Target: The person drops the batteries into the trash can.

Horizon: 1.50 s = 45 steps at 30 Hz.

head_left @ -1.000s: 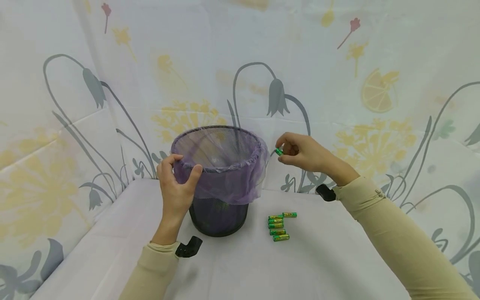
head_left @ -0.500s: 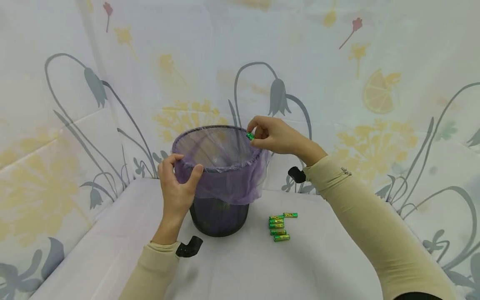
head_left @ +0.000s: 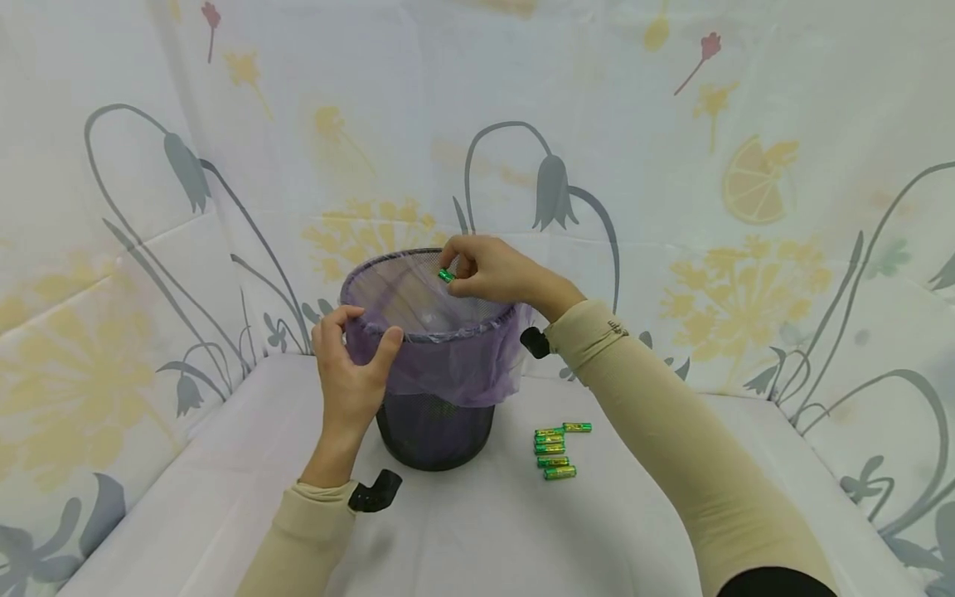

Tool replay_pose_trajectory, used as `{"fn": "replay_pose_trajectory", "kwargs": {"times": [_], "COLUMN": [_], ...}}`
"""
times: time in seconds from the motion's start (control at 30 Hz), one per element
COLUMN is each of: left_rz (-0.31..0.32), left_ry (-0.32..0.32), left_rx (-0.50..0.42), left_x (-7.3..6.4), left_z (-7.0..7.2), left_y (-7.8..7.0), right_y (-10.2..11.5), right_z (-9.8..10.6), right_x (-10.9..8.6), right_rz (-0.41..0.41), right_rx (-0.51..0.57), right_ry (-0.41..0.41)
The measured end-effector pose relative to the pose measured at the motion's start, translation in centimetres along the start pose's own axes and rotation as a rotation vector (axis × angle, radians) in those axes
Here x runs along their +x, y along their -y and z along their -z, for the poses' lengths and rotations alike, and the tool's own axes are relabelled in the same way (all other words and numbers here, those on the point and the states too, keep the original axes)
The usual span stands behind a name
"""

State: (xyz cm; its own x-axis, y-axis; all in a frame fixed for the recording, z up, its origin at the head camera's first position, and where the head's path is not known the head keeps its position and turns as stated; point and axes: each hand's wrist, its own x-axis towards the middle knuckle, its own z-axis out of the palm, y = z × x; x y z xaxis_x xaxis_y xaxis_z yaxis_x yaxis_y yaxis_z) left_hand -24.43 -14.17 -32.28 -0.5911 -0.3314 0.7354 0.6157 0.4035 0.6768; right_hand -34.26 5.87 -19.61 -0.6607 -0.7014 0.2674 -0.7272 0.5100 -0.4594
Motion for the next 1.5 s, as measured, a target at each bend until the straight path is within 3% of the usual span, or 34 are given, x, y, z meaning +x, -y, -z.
{"fn": "replay_pose_trajectory", "kwargs": {"times": [0.27, 0.5, 1.5], "left_rz": [0.006, -0.003, 0.027], "left_ry": [0.008, 0.008, 0.016], "left_rx": [-0.008, -0.032, -0.029], "left_x": [0.0, -0.2, -0.2], "left_z": [0.0, 0.4, 0.5], "left_y": [-0.2, -4.4, -4.8], "right_y": [0.1, 0.3, 0.3], "right_z": [-1.4, -2.4, -2.8], "right_x": [1.0, 1.6, 1.7], "right_rz": [-0.012, -0.035, -0.034], "right_rx": [-0.049, -0.084, -0.135], "right_ry": [0.048, 0.105, 0.109]}}
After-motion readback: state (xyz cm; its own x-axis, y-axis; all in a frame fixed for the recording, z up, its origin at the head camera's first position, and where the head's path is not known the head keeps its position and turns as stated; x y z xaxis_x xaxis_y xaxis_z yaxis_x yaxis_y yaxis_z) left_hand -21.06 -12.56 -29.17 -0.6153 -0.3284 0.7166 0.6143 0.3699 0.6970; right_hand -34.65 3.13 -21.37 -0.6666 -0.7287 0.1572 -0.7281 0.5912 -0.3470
